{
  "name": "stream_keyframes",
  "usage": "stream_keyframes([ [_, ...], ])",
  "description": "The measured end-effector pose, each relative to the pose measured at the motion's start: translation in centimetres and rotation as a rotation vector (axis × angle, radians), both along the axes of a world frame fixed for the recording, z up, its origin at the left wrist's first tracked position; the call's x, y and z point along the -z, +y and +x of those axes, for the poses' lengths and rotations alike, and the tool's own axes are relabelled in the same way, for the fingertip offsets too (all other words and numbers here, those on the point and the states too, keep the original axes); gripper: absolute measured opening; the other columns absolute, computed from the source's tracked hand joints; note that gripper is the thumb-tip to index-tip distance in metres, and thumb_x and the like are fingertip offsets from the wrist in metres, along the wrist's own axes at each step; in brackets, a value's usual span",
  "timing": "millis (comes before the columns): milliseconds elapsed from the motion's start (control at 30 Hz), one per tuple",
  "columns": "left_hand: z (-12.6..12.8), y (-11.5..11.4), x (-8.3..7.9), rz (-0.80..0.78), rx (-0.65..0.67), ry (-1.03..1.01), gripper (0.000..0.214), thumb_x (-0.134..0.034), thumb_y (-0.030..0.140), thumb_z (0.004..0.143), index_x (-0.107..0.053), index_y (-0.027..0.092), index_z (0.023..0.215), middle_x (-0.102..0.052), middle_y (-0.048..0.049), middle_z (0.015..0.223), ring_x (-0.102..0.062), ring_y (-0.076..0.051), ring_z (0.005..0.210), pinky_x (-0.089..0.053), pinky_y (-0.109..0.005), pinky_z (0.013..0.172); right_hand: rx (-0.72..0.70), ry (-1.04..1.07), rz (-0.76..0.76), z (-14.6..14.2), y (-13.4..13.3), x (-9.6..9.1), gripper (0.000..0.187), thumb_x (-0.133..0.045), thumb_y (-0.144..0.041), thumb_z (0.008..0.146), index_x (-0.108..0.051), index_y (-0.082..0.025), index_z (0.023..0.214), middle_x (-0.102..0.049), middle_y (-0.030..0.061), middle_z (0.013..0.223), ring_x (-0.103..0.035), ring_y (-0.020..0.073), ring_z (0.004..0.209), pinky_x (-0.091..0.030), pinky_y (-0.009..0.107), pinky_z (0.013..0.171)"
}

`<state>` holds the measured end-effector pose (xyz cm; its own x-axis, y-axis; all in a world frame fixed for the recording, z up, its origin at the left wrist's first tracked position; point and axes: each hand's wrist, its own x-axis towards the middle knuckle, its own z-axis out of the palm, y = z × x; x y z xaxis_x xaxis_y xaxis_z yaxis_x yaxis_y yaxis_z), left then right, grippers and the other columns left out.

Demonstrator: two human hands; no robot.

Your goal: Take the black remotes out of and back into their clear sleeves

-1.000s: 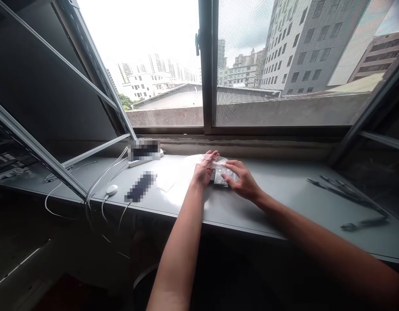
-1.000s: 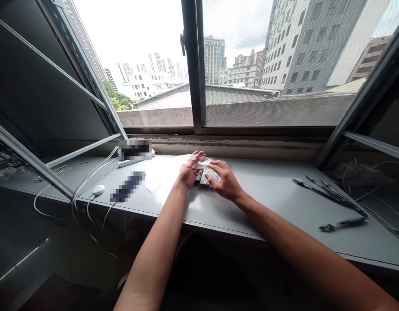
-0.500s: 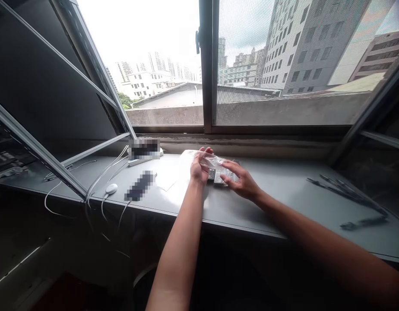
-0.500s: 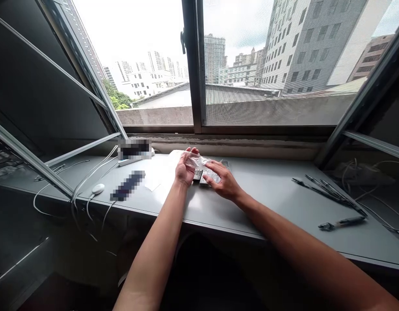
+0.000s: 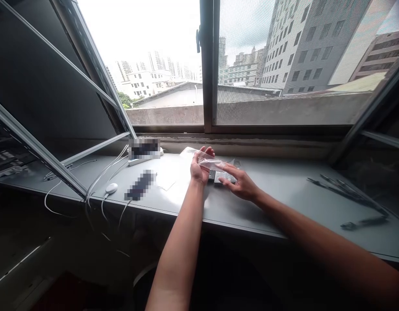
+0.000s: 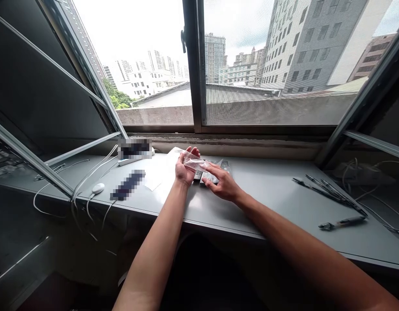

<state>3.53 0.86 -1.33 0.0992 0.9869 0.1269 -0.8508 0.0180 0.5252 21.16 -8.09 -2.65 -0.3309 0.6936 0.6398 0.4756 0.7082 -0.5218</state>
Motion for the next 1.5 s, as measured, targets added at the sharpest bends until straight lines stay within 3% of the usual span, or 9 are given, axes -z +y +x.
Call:
stream_keyframes([
  [200,-0.5,0.1,-0.1,-0.042,-0.066,-0.05,0.048,-0.037,0.046,0.115,-0.071,0.019,0.132,-0.078,-0.0141,0.128,-0.074,-0.024,0.121,-0.058,-0.041,0.108,-0.008,0.045,-0.037,-0.2,-0.4,-0.5,0.063,-0.071,-0.04,0.104,-0.056,-0.033,0.165,-0.061,0.0059,0.164,-0.05,0.0333,0.158,-0.043,0.056,0.131],
  [333,-1.1,0.7,0.1,-0.117,-0.185,-0.108,0.049,-0.032,0.049,0.116,-0.071,0.02,0.126,-0.078,-0.0118,0.125,-0.074,-0.02,0.109,-0.06,-0.036,0.101,-0.052,0.022,-0.058,-0.2,-0.5,-0.5,0.056,-0.071,-0.04,0.104,-0.063,-0.035,0.16,-0.064,0.0055,0.161,-0.054,0.0349,0.155,-0.045,0.058,0.129],
  [533,-1.0,1.0,0.3,-0.165,-0.197,-0.115,0.022,-0.055,0.036,0.111,-0.069,0.02,0.113,-0.074,-0.0042,0.1,-0.071,-0.012,0.083,-0.057,-0.025,0.087,-0.095,-0.029,-0.072,-0.4,-0.5,-0.4,0.061,-0.072,-0.042,0.104,-0.061,-0.03,0.162,-0.058,0.009,0.166,-0.05,0.0373,0.158,-0.044,0.059,0.129],
  [633,-1.2,1.1,0.3,-0.184,-0.233,-0.172,0.012,-0.057,0.023,0.108,-0.067,0.02,0.114,-0.069,0.0008,0.087,-0.068,-0.009,0.074,-0.054,-0.021,0.082,-0.101,-0.023,-0.106,-0.4,-0.7,-0.8,0.07,-0.072,-0.046,0.104,-0.049,-0.035,0.169,-0.055,0.0057,0.168,-0.051,0.0374,0.157,-0.041,0.061,0.13],
  [767,-1.8,1.4,0.5,-0.185,-0.297,-0.221,0.012,-0.058,0.025,0.109,-0.066,0.02,0.117,-0.07,0.0015,0.085,-0.07,-0.009,0.074,-0.056,-0.022,0.083,-0.116,-0.024,-0.14,-0.3,-1.1,-1.3,0.069,-0.068,-0.05,0.106,-0.047,-0.037,0.17,-0.058,0.0037,0.166,-0.051,0.0372,0.157,-0.039,0.061,0.131],
  [900,-1.9,1.4,0.6,-0.186,-0.291,-0.237,0.011,-0.058,0.027,0.11,-0.066,0.02,0.112,-0.072,0.0007,0.086,-0.071,-0.01,0.075,-0.057,-0.023,0.083,-0.144,0.009,-0.165,-0.2,-1.3,-1.3,0.071,-0.068,-0.049,0.107,-0.044,-0.035,0.172,-0.066,0.0054,0.157,-0.054,0.0358,0.155,-0.041,0.061,0.131],
  [1067,-1.3,0.9,0.0,-0.177,-0.235,-0.273,0.013,-0.059,0.028,0.11,-0.067,0.018,0.107,-0.073,-0.0013,0.091,-0.072,-0.011,0.079,-0.058,-0.025,0.086,-0.158,0.004,-0.104,-0.1,-0.8,-0.8,0.052,-0.071,-0.047,0.105,-0.069,-0.03,0.154,-0.064,0.0083,0.161,-0.044,0.0377,0.162,-0.041,0.061,0.131],
  [1300,-0.6,0.3,-0.6,-0.17,-0.129,-0.221,0.01,-0.06,0.015,0.108,-0.07,0.017,0.107,-0.07,0.0019,0.081,-0.067,-0.008,0.068,-0.055,-0.023,0.077,-0.156,-0.016,-0.029,-0.1,-0.2,-0.1,0.046,-0.076,-0.048,0.102,-0.077,-0.03,0.144,-0.061,0.0115,0.163,-0.034,0.0384,0.167,-0.038,0.062,0.131],
  [1500,-0.9,0.7,-0.2,-0.192,-0.171,-0.227,0.01,-0.059,0.017,0.107,-0.069,0.019,0.107,-0.069,0.002,0.081,-0.066,-0.009,0.068,-0.055,-0.023,0.079,-0.161,-0.044,-0.013,-0.2,-0.5,0.0,0.056,-0.076,-0.049,0.102,-0.069,-0.03,0.155,-0.061,0.0122,0.164,-0.033,0.0376,0.167,-0.039,0.062,0.131],
])
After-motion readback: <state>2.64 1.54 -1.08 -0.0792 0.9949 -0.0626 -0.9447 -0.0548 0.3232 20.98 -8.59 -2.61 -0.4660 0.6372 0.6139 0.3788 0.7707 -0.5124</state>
